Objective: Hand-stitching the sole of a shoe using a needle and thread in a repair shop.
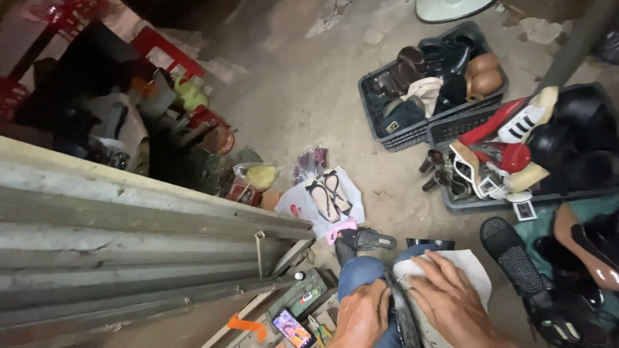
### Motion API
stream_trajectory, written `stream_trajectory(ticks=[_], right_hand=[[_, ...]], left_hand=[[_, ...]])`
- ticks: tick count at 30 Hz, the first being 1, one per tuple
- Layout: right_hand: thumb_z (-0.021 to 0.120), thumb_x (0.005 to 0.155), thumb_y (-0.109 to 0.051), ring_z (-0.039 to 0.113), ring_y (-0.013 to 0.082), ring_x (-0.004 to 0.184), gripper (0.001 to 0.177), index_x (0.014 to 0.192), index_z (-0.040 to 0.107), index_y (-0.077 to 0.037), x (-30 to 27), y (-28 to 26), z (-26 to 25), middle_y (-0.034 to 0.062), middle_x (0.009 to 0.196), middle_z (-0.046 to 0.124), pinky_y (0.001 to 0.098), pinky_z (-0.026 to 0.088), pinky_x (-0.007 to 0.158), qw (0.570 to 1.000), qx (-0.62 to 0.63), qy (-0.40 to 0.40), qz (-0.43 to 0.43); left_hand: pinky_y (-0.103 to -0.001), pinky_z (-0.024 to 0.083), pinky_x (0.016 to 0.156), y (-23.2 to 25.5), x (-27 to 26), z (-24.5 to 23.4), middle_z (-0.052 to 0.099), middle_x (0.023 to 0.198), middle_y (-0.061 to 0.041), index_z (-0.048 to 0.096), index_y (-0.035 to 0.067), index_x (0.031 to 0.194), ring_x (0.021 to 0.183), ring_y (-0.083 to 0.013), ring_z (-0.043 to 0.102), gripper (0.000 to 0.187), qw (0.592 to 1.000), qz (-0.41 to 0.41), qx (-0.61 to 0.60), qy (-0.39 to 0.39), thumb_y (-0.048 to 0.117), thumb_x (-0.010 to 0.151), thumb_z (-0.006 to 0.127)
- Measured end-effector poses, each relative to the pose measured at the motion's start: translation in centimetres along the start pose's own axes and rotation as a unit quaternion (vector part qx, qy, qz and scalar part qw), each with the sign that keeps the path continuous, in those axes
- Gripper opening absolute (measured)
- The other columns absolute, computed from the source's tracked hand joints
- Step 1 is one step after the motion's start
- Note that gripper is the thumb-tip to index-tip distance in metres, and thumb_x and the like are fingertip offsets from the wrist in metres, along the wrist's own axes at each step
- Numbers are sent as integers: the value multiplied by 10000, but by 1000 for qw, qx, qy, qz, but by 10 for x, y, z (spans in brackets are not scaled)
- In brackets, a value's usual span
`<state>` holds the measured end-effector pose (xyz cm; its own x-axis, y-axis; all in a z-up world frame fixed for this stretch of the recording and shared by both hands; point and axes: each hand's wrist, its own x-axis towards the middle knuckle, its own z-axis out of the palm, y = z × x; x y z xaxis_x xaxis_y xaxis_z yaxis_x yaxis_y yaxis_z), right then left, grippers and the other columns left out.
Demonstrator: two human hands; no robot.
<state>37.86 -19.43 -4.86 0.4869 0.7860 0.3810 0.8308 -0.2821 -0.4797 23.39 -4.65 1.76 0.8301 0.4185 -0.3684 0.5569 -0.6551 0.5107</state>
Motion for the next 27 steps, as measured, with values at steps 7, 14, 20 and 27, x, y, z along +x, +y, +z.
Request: stream_trajectory(ticks=[7,14,20,27], right_hand=[[679,911,-276,689,165,1225,229,946,848,-125,29,-13,-55,-23,1308,787,371,553,962,862,392,-223,231],[689,888,-271,762,154,1036,228,1074,802,-203,10,12,11,-53,1099,828,328,551,953,967,209,-78,123],[645,900,-292,748,248,1037,372,1272,653,-279,7,18,32,-49,1221,766,414,579,869,968,131,-204,72],[603,911,-254,648,125,1279,658,1477,446,-550,25,19,-15,-199,1412,644,346,576,987,894,98,-392,195]], left_hand=[[-472,383,554,-9,-1,3,558,713,-126,505,113,934,633,-317,524,200,992,93,-5,82,207,1104,457],[-487,371,569,-9,4,3,552,717,-127,524,117,965,642,-337,547,233,996,76,-5,51,264,1121,432],[-510,396,620,-21,8,13,605,779,-141,514,131,969,718,-398,596,235,995,81,-12,62,287,1118,422],[-517,400,664,-28,7,4,613,897,-167,514,115,1031,829,-440,581,262,997,65,-50,-9,346,1134,445]])
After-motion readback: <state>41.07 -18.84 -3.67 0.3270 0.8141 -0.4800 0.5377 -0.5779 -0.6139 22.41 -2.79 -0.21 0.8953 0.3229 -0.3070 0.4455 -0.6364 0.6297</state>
